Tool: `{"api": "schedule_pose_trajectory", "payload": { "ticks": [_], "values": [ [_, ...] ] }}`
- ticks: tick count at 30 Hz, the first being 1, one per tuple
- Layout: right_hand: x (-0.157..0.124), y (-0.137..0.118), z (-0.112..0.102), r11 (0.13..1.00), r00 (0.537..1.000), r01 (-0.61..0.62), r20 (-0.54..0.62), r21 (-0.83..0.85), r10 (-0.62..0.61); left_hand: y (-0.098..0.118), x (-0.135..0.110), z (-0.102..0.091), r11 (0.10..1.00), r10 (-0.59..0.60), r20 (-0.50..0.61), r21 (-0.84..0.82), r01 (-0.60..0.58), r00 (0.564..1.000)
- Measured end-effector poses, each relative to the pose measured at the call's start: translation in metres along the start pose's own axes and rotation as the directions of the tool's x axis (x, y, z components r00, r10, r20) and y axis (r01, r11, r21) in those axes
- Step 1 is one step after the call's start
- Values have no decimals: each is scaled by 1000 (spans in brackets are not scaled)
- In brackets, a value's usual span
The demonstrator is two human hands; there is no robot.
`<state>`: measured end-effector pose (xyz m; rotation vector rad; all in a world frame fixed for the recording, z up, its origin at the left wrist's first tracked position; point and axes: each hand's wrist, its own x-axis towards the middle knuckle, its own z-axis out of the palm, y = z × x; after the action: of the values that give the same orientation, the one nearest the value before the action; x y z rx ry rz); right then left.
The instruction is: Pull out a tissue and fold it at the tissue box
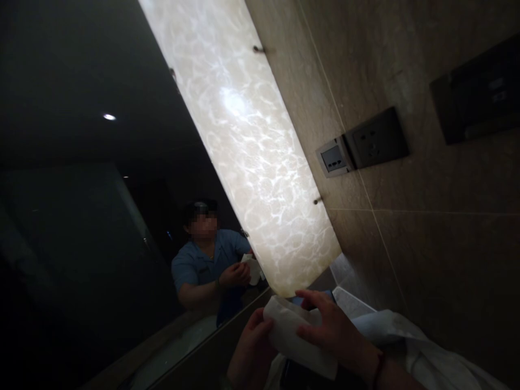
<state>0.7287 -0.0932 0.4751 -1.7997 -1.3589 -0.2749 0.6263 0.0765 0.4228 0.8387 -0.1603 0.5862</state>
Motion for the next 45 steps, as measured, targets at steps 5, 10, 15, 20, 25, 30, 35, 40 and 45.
{"api": "schedule_pose_trajectory", "payload": {
  "ticks": [5, 10, 15, 20, 25, 30, 35, 40, 45],
  "values": [
    [7, 6, 11, 1000, 1000, -2, 6, -16, 2, 11, -12, 17, 996, -46, 52, 74, 42, 998],
    [-3, -6, 14, 999, 982, 32, -187, -18, -35, 17, -18, 28, 993, -29, -18, 112, 31, 999],
    [-15, -29, 12, 997, 998, -5, -69, -74, 0, 10, -16, 25, 971, 70, -67, 233, -52, 995],
    [-17, -40, 5, 991, 996, -84, -9, 104, 85, 17, -32, 29, 404, 546, 130, 824, -396, 828],
    [-16, -46, -6, 999, 997, 39, 73, -9, -38, 32, -45, 55, 45, 164, 306, 947, -317, 938],
    [-26, -35, -19, 998, 996, 37, -74, -54, -41, 36, -35, 62, 9, 78, 269, 963, -271, 960],
    [-33, -28, -18, 980, 998, -46, 42, -195, 55, 34, -32, 63, 7, 55, 266, 964, -267, 962],
    [-22, -41, -13, 991, 995, -20, 94, -130, 32, 33, -35, 69, -69, 37, 261, 964, -258, 965],
    [-15, -44, -18, 946, 997, 58, 64, -318, -40, 38, -33, 79, -203, 30, 217, 957, -207, 976]
  ]
}}
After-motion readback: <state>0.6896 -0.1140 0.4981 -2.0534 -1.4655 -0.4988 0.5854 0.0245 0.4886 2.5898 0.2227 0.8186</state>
